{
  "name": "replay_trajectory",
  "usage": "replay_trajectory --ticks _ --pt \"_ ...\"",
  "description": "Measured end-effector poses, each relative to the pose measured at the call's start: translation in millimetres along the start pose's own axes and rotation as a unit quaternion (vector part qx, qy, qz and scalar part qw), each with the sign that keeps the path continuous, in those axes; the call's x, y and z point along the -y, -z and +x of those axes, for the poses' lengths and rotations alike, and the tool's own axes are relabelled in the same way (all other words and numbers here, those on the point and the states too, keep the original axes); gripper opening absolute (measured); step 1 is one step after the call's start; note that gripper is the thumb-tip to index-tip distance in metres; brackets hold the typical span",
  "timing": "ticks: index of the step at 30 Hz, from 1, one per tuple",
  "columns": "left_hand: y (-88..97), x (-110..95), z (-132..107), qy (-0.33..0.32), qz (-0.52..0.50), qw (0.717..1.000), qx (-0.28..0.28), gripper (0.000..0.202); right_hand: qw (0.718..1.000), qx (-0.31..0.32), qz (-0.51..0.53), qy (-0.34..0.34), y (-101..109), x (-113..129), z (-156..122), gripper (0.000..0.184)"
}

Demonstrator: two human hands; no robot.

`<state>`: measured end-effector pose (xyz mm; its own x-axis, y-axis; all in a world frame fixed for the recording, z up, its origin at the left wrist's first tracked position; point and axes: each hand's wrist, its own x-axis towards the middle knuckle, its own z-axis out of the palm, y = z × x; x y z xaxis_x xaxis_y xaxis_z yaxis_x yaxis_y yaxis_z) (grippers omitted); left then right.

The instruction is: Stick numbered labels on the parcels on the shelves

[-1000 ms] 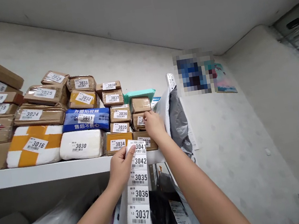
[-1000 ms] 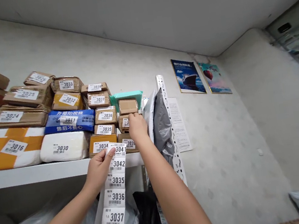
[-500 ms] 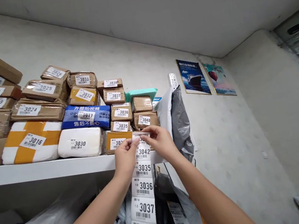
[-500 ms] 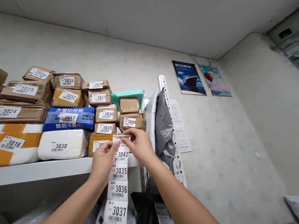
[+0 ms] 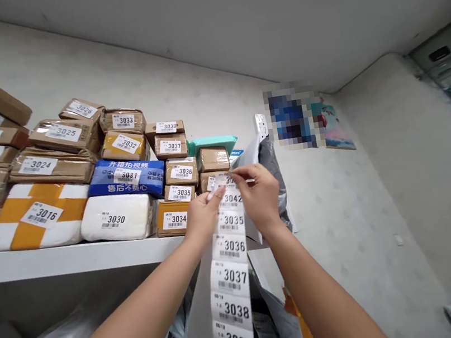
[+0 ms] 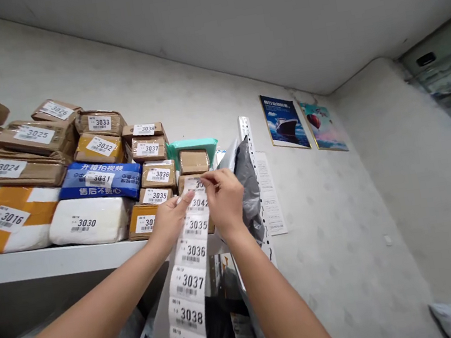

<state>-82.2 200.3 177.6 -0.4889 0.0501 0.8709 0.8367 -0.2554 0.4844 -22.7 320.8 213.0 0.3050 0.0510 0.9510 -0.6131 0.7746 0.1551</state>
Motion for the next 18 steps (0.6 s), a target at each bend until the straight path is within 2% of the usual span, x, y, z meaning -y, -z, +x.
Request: replay_trajectory --ticks 2,3,4,6,7,9,12,14,18 --pt "2.1 0.7 -2.5 -0.013 0.059 0.998 0.013 0.043 0.997 -0.078 -0.012 -0.017 -0.2 -10.6 22.0 0.01" --pt "3.9 1.2 -2.9 -0.04 0.115 0.992 0.016 0.042 0.996 -0.084 -0.01 -0.036 -3.7 -16.1 34.4 0.009" --pt "5.7 1.6 -2.1 -0.079 0.174 0.981 0.022 0.04 0.997 -0.056 -0.003 -0.057 -9.8 -21.2 46.9 0.01" --pt "7.6 1.4 4.2 -0.162 0.265 0.95 0.038 0.032 0.993 0.081 -0.016 -0.085 -28.8 -29.1 69.4 0.009" --pt "7.5 0.7 9.5 -0.185 0.292 0.937 0.045 0.029 0.987 0.128 -0.035 -0.089 -40.2 -32.0 78.3 0.008" --pt "5.3 -1.7 21.1 -0.179 0.315 0.931 0.048 0.025 0.979 0.166 -0.084 -0.086 -61.7 -36.5 89.8 0.009" --pt "2.7 -6.8 30.3 -0.145 0.348 0.925 0.041 0.025 0.972 0.179 -0.142 -0.063 -80.1 -42.1 91.6 0.01" --pt "4.5 -9.9 26.7 -0.142 0.349 0.926 0.023 0.024 0.966 0.183 -0.174 -0.048 -82.0 -43.9 86.4 0.012" --pt "15.0 -12.0 7.8 -0.17 0.31 0.935 -0.013 0.024 0.962 0.17 -0.213 -0.026 -78.6 -42.0 75.8 0.028"
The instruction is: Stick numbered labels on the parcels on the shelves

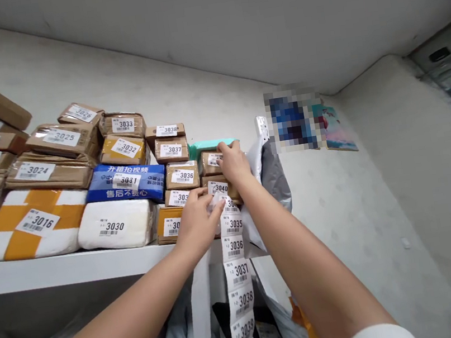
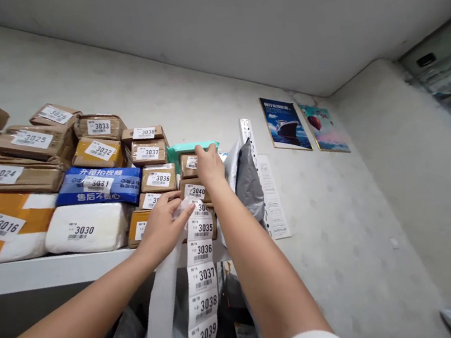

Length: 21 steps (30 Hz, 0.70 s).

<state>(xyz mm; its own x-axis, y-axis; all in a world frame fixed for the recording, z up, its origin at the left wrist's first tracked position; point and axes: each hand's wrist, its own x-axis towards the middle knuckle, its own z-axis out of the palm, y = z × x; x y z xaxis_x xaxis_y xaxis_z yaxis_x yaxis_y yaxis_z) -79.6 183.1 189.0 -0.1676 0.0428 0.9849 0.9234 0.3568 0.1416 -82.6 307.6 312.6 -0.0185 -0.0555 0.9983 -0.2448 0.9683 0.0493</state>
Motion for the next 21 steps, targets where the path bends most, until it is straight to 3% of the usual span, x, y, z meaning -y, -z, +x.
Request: replay_trajectory --ticks 5,8,10,11,12,14,15,18,21 --pt "10.5 5.2 -15.4 0.007 -0.064 0.998 -0.006 0.025 1.0 0.005 0.028 -0.008 2.3 4.7 -0.1 0.017" --pt "17.0 7.9 -20.1 0.009 -0.116 0.993 -0.012 0.028 0.996 0.023 0.084 -0.012 16.0 11.2 -12.5 0.014" --pt "21.9 9.5 -22.9 0.01 -0.153 0.988 -0.02 0.033 0.983 0.086 0.162 0.002 30.2 17.3 -33.4 0.016" --pt "23.8 10.3 -24.2 0.015 -0.171 0.985 -0.023 0.036 0.965 0.144 0.22 0.009 36.9 20.3 -46.5 0.02" --pt "25.1 11.1 -25.2 0.024 -0.191 0.981 -0.021 0.038 0.927 0.219 0.304 0.003 42.6 22.8 -60.0 0.02" --pt "24.8 12.8 -26.6 0.067 -0.248 0.967 -0.005 0.034 0.863 0.282 0.419 -0.031 49.1 25.6 -84.3 0.015" --pt "23.1 13.4 -27.0 0.096 -0.285 0.954 0.003 0.03 0.845 0.28 0.453 -0.053 49.8 25.8 -93.5 0.012" --pt "14.7 14.0 -28.1 0.16 -0.369 0.915 0.017 0.035 0.839 0.219 0.482 -0.124 45.5 23.6 -107.8 0.015" --pt "7.8 11.6 -30.0 0.179 -0.307 0.935 -0.008 0.033 0.83 0.174 0.5 -0.176 39.4 22.4 -112.1 0.02"
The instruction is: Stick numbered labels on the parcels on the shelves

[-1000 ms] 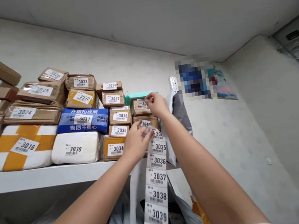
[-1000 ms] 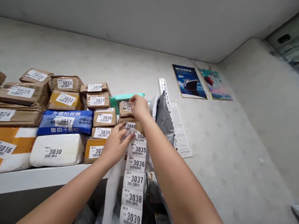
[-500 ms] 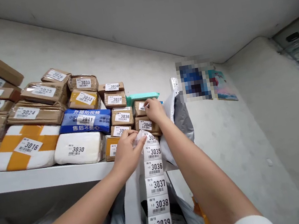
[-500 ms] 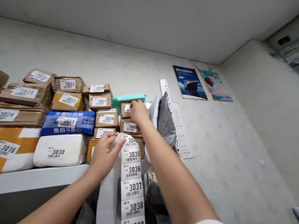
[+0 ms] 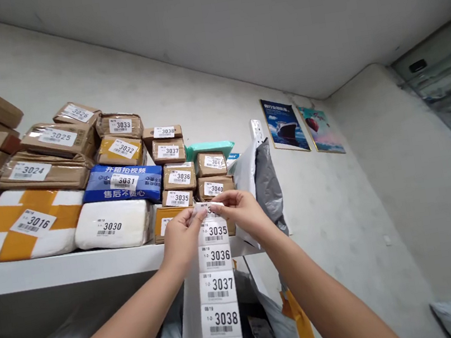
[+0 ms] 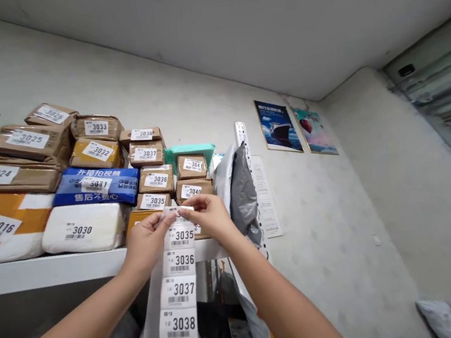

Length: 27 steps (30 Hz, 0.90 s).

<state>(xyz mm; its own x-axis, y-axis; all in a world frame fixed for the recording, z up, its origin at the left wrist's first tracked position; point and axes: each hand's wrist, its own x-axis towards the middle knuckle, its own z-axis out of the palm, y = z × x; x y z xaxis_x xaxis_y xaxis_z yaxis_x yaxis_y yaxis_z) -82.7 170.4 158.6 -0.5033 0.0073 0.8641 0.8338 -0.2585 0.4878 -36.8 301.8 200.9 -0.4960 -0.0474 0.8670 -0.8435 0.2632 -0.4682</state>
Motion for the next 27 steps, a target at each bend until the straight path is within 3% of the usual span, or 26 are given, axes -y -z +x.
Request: replay_trajectory --ticks 3,5,8,11,15,18,23,27 --pt "-3.6 -1.0 -2.9 -0.018 0.106 0.99 -0.088 0.044 1.0 -0.027 -0.007 0.013 -4.8 -3.7 -3.1 0.014" --pt "-4.0 -1.2 -4.4 -0.013 0.114 0.986 -0.119 0.051 0.996 -0.041 -0.051 0.054 -5.8 -2.9 -2.2 0.009" --pt "-1.2 1.0 -6.1 0.017 0.11 0.989 -0.095 0.054 0.971 -0.109 -0.135 0.167 4.3 8.3 18.4 0.007" --pt "5.5 1.7 -7.2 -0.001 0.177 0.982 -0.057 0.056 0.919 -0.202 -0.243 0.236 24.6 29.6 67.7 0.013" --pt "16.8 -7.4 -7.9 -0.017 0.214 0.976 -0.039 0.054 0.898 -0.183 -0.331 0.224 39.8 49.6 142.9 0.01" --pt "27.2 -14.4 -12.2 0.003 0.224 0.974 -0.04 0.056 0.871 -0.17 -0.407 0.217 38.5 48.9 174.6 0.013" --pt "51.5 -12.3 -34.1 0.048 0.227 0.973 -0.011 0.051 0.821 -0.154 -0.499 0.229 36.2 42.8 177.0 0.016" --pt "73.6 -8.7 -57.6 0.06 0.26 0.963 -0.044 0.054 0.787 -0.144 -0.542 0.258 36.3 46.7 167.6 0.024"
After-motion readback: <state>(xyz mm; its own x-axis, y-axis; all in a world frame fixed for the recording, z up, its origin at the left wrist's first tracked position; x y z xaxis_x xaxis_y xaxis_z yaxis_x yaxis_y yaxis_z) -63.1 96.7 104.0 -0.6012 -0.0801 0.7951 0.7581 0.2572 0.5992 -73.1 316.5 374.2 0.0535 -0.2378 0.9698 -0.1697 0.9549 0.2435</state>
